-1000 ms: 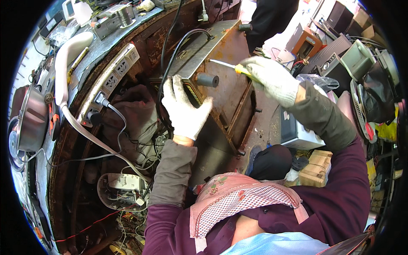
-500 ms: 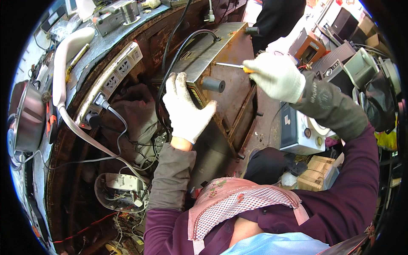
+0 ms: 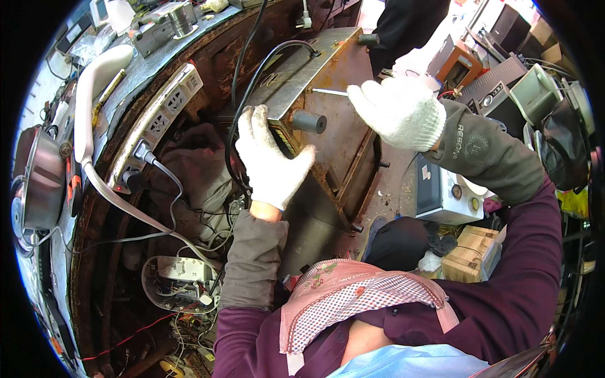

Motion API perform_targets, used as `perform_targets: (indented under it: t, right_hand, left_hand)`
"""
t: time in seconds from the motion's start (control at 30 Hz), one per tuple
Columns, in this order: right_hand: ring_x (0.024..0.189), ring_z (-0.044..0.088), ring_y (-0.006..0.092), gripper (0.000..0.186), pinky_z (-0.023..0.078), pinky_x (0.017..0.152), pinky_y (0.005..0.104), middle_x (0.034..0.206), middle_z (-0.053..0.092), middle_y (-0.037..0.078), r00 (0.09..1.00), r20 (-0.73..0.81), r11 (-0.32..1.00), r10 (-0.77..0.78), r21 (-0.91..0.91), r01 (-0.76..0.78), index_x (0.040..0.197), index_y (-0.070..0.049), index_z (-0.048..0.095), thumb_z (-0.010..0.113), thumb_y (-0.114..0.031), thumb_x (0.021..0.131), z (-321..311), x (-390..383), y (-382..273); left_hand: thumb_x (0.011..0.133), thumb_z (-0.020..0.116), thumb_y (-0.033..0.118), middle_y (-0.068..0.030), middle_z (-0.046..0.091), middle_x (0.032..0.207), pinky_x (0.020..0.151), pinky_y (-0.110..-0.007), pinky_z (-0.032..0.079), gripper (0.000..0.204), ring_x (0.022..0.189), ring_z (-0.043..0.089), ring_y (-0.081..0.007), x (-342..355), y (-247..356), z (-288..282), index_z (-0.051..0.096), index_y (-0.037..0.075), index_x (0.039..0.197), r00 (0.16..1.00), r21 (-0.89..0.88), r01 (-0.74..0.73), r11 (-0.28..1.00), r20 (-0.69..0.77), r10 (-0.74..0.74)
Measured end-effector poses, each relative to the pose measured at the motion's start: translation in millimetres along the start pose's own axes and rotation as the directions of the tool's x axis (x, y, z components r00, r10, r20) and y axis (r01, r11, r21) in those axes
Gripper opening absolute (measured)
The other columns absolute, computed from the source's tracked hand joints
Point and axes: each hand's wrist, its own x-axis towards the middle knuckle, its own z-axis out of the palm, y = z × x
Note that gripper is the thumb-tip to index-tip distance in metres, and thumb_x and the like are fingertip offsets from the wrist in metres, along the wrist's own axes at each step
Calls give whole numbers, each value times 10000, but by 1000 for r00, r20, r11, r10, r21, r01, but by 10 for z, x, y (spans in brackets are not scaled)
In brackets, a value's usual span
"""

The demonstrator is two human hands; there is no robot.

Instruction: The person uses a screwdriver to remove screws from a metal casing, then lifts and repositions the casing to access internal components. They continue to unscrew and adjust the casing while working in a cluttered workshop environment.

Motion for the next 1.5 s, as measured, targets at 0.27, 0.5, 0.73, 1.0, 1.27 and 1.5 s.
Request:
perform_targets:
  t: [0.27,0.5,0.73,1.0,1.27,1.5]
  right_hand:
    - [728,638,151,270,527,639,334,902,652,27,488,783,-66,386,552,-832,1266,-33,767,735,-210,1066,-214,331,143]
    - [708,655,211,269,524,618,385,894,661,36,994,-110,995,-18,-99,7,1212,-69,777,726,-201,983,55,32,6]
    - [605,580,88,254,449,514,282,851,691,25,339,889,-324,309,433,-841,1240,-67,776,687,-265,1107,13,299,346]
    - [841,718,230,345,566,720,364,992,745,114,910,175,820,374,395,-414,1255,-42,747,747,-187,942,107,20,37]
    - [755,652,173,409,483,606,317,939,658,39,838,380,669,392,508,-543,1370,-24,732,724,-142,978,-50,129,47]
    - [737,625,128,385,463,590,302,922,674,63,559,698,62,447,599,-798,1365,2,727,746,-166,1020,-13,128,54]
  left_hand:
    - [673,1000,350,-298,437,1682,1312,-538,361,1190,1552,431,-484,-17,-10,6,447,-50,1648,1000,-17,13,1000,11,-13]
    - [665,1002,360,-305,443,1676,1312,-537,368,1211,1545,443,-484,25,9,-41,443,-65,1652,999,-10,18,1000,28,-18]
    - [678,963,392,-324,426,1686,1229,-584,417,1152,1449,498,-535,28,-18,30,480,-39,1630,1000,-40,-16,999,-21,15]
    - [669,1002,370,-308,437,1679,1306,-544,373,1202,1545,439,-484,30,-11,-26,453,-57,1649,1000,-29,8,1000,23,-7]
    - [676,968,383,-319,434,1669,1207,-581,434,1140,1435,501,-518,6,6,-37,486,-44,1617,1000,-16,-4,1000,18,4]
    - [666,1009,368,-302,438,1672,1308,-541,372,1198,1546,434,-487,12,-11,-28,453,-58,1638,1000,-39,-5,999,28,6]
